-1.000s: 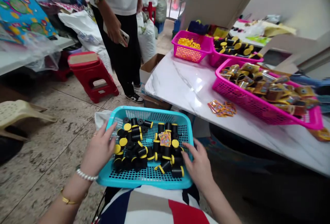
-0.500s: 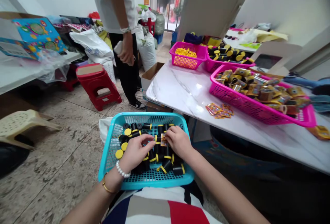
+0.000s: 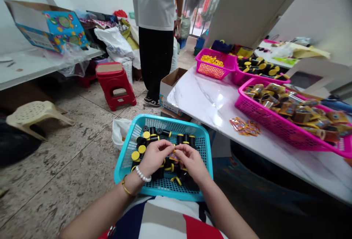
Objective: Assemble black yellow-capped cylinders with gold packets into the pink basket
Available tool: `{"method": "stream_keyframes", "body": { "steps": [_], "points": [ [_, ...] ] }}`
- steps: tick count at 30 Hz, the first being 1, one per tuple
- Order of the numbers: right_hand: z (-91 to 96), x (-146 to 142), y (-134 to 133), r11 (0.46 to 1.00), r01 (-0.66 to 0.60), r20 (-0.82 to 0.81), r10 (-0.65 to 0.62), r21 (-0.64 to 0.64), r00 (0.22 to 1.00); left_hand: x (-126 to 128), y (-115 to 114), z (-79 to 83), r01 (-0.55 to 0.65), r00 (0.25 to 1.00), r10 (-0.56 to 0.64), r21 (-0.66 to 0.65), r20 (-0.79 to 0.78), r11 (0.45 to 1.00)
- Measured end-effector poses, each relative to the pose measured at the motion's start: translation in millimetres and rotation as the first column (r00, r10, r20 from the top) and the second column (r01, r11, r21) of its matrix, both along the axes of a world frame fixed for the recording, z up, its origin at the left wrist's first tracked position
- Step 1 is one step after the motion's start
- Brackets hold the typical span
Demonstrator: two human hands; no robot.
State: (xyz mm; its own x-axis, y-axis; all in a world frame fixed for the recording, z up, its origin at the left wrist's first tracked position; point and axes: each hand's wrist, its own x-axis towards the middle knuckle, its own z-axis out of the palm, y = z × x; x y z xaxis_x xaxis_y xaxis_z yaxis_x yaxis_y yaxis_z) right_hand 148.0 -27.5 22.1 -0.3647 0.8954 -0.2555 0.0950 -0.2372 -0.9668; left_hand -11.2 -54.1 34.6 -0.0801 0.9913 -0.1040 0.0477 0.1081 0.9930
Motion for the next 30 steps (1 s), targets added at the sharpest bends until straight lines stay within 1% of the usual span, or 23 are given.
{"method": "stream_keyframes", "body": {
  "steps": [2,4,6,8,9,10,12,14,15,17,19,22,25,27,30],
  "points": [
    [-1.3,-1,-3,0.991,0.066,-0.084,-0.076,-0.114,0.994,2,0,0.0,-0.041,0.999,0.041,0.006,0.013,0.999],
    [-3.3,0,-5,0.978,0.106,-0.140,-0.133,-0.180,0.981,3,-1,-0.6,-0.071,0.997,0.071,0.020,0.009,0.997],
    [-6.6,1,-6,0.978,0.055,-0.164,-0.090,-0.203,0.982,5,-2,-1.9,-0.052,0.998,0.052,0.016,0.022,0.999],
    [-10.7,1,-8,0.985,0.019,-0.182,-0.050,-0.171,0.982,6,-4,-3.3,-0.014,0.998,0.014,0.002,0.068,1.000],
    [-12.6,0,-9,0.990,0.039,-0.187,-0.064,-0.135,0.980,7,-6,-3.6,-0.017,0.996,0.017,-0.001,0.090,1.000],
    [-14.1,-1,-10,0.992,0.081,-0.187,-0.097,-0.095,0.977,8,-7,-3.7,-0.043,0.994,0.043,-0.001,0.099,0.999],
    [-15.6,-4,-13,0.983,0.178,-0.170,-0.181,-0.036,0.969,9,-12,-2.5,-0.136,0.988,0.135,0.007,0.081,0.991],
    [-14.7,-6,-16,0.973,0.231,-0.136,-0.231,-0.018,0.963,9,-17,-0.2,-0.201,0.979,0.200,0.015,0.042,0.980],
    [-13.5,-7,-18,0.971,0.239,-0.119,-0.240,-0.018,0.964,10,-20,1.1,-0.203,0.979,0.202,0.016,0.031,0.979],
    [-10.8,-9,-20,0.970,0.242,-0.085,-0.242,-0.005,0.967,10,-24,3.8,-0.178,0.984,0.178,0.020,0.022,0.984],
    [-8.7,-10,-22,0.970,0.240,-0.041,-0.238,0.038,0.970,11,-27,6.1,-0.166,0.986,0.166,0.039,-0.003,0.985],
    [-8.5,-11,-24,0.967,0.222,0.023,-0.226,0.123,0.974,12,-28,8.0,-0.171,0.981,0.181,0.118,-0.077,0.978],
    [-11.3,-11,-28,0.966,0.178,0.051,-0.190,0.186,0.980,12,-28,6.6,-0.149,0.972,0.179,0.191,-0.150,0.970],
    [-13.8,-11,-30,0.962,0.163,0.055,-0.179,0.221,0.982,12,-29,3.9,-0.150,0.972,0.178,0.173,-0.157,0.973],
    [-17.4,-11,-31,0.949,0.188,0.060,-0.209,0.254,0.976,10,-30,-0.5,-0.184,0.976,0.191,0.079,-0.103,0.980]
  ]
}}
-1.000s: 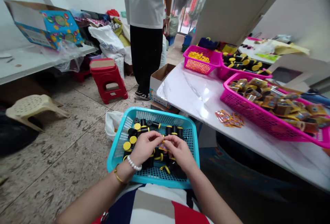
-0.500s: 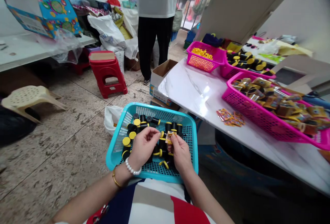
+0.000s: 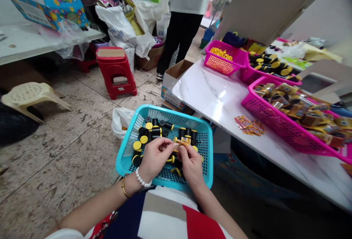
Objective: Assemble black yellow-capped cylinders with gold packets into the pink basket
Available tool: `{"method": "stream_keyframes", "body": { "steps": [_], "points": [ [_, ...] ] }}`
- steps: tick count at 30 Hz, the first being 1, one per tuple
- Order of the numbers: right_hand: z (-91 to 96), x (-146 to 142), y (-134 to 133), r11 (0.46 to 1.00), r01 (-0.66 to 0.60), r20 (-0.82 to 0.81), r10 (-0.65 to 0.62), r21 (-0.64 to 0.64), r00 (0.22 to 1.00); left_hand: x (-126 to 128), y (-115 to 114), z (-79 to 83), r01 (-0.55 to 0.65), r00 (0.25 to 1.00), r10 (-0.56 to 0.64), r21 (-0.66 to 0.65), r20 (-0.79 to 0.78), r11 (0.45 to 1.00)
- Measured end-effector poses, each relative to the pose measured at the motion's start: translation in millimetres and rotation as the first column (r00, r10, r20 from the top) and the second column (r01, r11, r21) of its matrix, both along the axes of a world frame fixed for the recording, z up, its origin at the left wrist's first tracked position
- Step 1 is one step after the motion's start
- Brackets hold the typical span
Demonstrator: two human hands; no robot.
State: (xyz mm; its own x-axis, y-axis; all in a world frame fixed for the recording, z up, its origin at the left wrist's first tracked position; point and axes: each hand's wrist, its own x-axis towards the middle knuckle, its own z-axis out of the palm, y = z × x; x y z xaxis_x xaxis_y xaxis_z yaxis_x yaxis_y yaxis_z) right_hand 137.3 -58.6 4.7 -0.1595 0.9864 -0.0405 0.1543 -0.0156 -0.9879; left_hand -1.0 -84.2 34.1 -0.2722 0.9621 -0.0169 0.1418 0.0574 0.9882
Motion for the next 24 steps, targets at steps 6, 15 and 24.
{"method": "stream_keyframes", "body": {
  "steps": [6,15,24],
  "points": [
    [-3.2,-1.4,0.1,0.998,-0.005,0.049,0.002,0.057,0.999,-2.8,-2.7,-3.4,0.028,0.999,-0.027,-0.012,0.034,1.000],
    [-4.5,1.2,1.0,0.987,0.000,0.166,-0.027,0.159,0.986,-6.6,-1.9,0.0,-0.108,0.965,0.123,-0.077,0.233,0.991],
    [0.4,-5.0,-3.3,0.955,-0.151,0.190,0.103,0.255,0.976,-10.5,-1.7,-5.8,0.099,0.954,-0.042,-0.180,0.296,0.979]
  ]
}}
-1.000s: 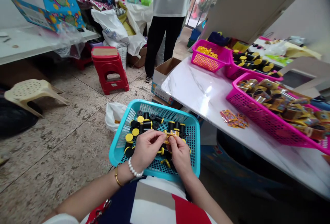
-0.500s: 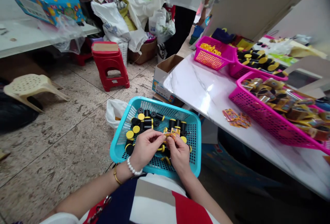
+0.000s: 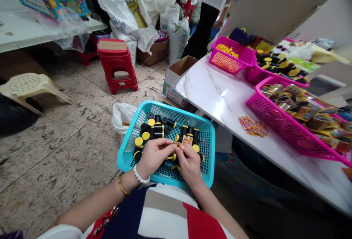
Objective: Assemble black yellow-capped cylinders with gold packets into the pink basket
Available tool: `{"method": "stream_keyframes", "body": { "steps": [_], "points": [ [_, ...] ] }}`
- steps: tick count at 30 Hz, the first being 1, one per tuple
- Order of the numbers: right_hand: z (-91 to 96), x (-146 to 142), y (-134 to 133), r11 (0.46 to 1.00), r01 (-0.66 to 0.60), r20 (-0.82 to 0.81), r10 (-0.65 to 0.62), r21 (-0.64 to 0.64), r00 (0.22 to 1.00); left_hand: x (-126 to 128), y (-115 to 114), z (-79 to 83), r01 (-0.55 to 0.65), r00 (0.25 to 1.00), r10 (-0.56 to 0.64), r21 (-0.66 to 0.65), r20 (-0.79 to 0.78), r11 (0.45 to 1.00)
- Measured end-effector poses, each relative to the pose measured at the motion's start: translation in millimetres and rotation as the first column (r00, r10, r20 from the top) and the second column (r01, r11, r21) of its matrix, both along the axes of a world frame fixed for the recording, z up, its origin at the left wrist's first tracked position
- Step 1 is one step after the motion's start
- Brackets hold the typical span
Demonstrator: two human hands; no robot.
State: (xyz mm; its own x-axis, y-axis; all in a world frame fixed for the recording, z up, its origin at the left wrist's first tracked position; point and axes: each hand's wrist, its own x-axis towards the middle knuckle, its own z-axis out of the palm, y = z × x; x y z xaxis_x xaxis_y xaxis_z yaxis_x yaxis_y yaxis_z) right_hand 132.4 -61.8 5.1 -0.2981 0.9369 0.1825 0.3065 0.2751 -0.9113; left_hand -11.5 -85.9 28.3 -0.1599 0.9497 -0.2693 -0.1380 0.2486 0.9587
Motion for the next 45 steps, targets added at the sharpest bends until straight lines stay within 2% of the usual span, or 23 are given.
{"method": "stream_keyframes", "body": {
  "steps": [3,5,7,8,10,11,12,14,17,18,20,21,22,23,24,26,28,31,35,41,43,45],
  "points": [
    [9.0,8,19,0.975,-0.222,0.085,0.224,-0.027,0.971,-7,1,-1.3,0.056,0.988,-0.032,-0.150,0.153,0.987],
    [15.6,14,43,0.957,-0.284,0.183,0.291,-0.065,0.939,-11,1,-3.4,0.068,0.974,-0.022,-0.199,0.225,0.978],
    [19.3,17,70,0.984,-0.175,0.391,0.166,-0.014,0.905,-14,1,-6.1,0.072,0.963,-0.012,-0.216,0.271,0.974],
    [19.3,17,82,0.994,-0.098,0.526,0.057,0.051,0.849,-14,1,-7.3,0.079,0.957,-0.013,-0.219,0.289,0.972],
    [15.8,10,100,0.985,-0.047,0.760,-0.097,0.166,0.643,-15,2,-8.5,0.097,0.945,-0.019,-0.227,0.326,0.969],
    [12.8,5,105,0.981,-0.065,0.828,-0.117,0.182,0.548,-15,3,-8.4,0.102,0.939,-0.016,-0.234,0.343,0.967],
    [9.5,-1,107,0.980,-0.091,0.867,-0.110,0.175,0.485,-15,3,-7.8,0.102,0.933,-0.009,-0.241,0.359,0.965],
    [4.7,-10,107,0.981,-0.131,0.887,-0.069,0.144,0.456,-17,5,-6.1,0.073,0.917,0.031,-0.245,0.397,0.967],
    [7.7,-13,103,0.982,-0.135,0.867,-0.051,0.135,0.496,-23,7,-4.3,-0.008,0.861,0.132,-0.246,0.491,0.969],
    [11.7,-10,102,0.983,-0.125,0.832,-0.041,0.132,0.553,-24,8,-4.3,-0.030,0.834,0.160,-0.247,0.527,0.968],
    [22.2,1,99,0.995,-0.084,0.618,0.029,0.059,0.786,-27,10,-5.2,-0.049,0.786,0.195,-0.255,0.586,0.966],
    [27.9,6,96,0.997,-0.073,0.409,0.079,-0.030,0.909,-27,11,-5.8,-0.048,0.768,0.203,-0.261,0.608,0.964],
    [33.1,11,91,0.987,-0.086,0.154,0.108,-0.139,0.982,-27,11,-6.3,-0.045,0.753,0.209,-0.268,0.624,0.962],
    [37.4,15,85,0.962,-0.126,-0.089,0.107,-0.242,0.990,-27,12,-6.6,-0.038,0.741,0.212,-0.276,0.637,0.960],
    [40.5,18,77,0.931,-0.176,-0.266,0.090,-0.319,0.960,-26,12,-6.6,-0.028,0.730,0.214,-0.284,0.649,0.958],
    [42.8,19,60,0.889,-0.244,-0.434,0.059,-0.386,0.899,-24,13,-5.5,-0.003,0.708,0.210,-0.295,0.674,0.956],
    [40.4,16,46,0.886,-0.249,-0.447,0.053,-0.392,0.893,-22,12,-3.7,0.024,0.682,0.201,-0.296,0.703,0.955],
    [33.3,10,34,0.919,-0.171,-0.359,0.036,-0.354,0.933,-21,12,-1.4,0.043,0.657,0.194,-0.293,0.729,0.955],
    [30.7,6,28,0.985,-0.052,-0.174,0.023,-0.165,0.984,-19,13,-1.7,0.030,0.669,0.196,-0.289,0.717,0.957],
    [39.3,8,17,0.990,-0.127,0.044,0.125,0.058,0.991,-21,15,-3.0,-0.002,0.656,0.228,-0.301,0.719,0.954],
    [39.8,8,16,0.989,-0.125,0.074,0.119,0.079,0.990,-21,14,-4.0,0.007,0.657,0.225,-0.305,0.719,0.952],
    [38.1,6,16,0.992,-0.119,0.034,0.118,0.030,0.992,-21,13,-5.5,0.019,0.669,0.201,-0.286,0.716,0.958]
  ]
}}
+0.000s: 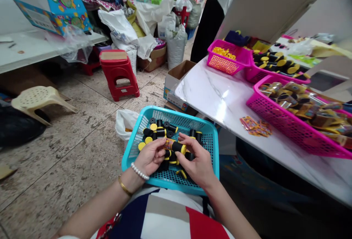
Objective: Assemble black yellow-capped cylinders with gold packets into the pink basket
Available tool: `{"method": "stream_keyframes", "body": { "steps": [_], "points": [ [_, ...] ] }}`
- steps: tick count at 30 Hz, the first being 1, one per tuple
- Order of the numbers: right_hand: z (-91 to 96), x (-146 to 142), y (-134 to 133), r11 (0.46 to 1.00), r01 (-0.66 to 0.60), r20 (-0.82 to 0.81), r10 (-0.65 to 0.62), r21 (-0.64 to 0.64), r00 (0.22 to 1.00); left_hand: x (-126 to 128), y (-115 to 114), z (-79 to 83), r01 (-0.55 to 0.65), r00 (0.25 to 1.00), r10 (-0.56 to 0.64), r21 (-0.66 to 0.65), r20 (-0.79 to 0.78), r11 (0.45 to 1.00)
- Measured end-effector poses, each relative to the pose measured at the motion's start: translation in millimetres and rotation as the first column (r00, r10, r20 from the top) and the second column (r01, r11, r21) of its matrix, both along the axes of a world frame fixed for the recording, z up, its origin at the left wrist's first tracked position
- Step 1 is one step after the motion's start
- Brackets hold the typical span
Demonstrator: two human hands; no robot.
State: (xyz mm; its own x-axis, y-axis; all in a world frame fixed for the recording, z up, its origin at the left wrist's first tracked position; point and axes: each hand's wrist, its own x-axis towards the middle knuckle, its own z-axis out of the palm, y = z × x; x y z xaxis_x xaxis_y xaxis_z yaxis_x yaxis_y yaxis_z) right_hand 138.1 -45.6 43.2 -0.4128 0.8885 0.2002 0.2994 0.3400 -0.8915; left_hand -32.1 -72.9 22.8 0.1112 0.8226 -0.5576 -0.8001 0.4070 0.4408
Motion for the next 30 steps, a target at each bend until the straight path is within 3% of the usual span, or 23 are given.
{"method": "stream_keyframes", "body": {
  "steps": [5,9,11,15,21,25,30],
  "points": [
    [-7.7,-5,3,0.962,-0.066,-0.273,-0.010,-0.266,0.962,2,-6,0.5,0.002,0.993,0.008,0.084,-0.122,0.996],
    [-11.2,1,1,0.986,-0.003,-0.297,-0.047,-0.166,0.954,-1,-10,10.7,0.007,0.941,0.036,0.128,-0.337,0.992],
    [-11.3,3,0,0.993,0.001,-0.256,-0.032,-0.119,0.966,-3,-10,16.4,0.104,0.921,-0.033,0.163,-0.389,0.981],
    [-6.9,6,-1,1.000,-0.027,-0.103,0.028,0.014,0.994,2,-7,21.2,0.316,0.887,-0.202,0.226,-0.415,0.922],
    [-0.7,19,2,0.974,-0.031,0.065,0.017,0.224,0.998,19,-3,20.2,0.335,0.891,-0.208,0.277,-0.403,0.901],
    [-3.9,28,4,0.974,-0.010,0.068,-0.006,0.227,0.998,15,-2,20.2,0.342,0.905,-0.269,0.188,-0.329,0.921],
    [-9.1,29,1,0.988,-0.057,0.014,0.055,0.141,0.998,7,-1,14.5,0.355,0.867,-0.256,0.170,-0.428,0.919]
  ]
}}
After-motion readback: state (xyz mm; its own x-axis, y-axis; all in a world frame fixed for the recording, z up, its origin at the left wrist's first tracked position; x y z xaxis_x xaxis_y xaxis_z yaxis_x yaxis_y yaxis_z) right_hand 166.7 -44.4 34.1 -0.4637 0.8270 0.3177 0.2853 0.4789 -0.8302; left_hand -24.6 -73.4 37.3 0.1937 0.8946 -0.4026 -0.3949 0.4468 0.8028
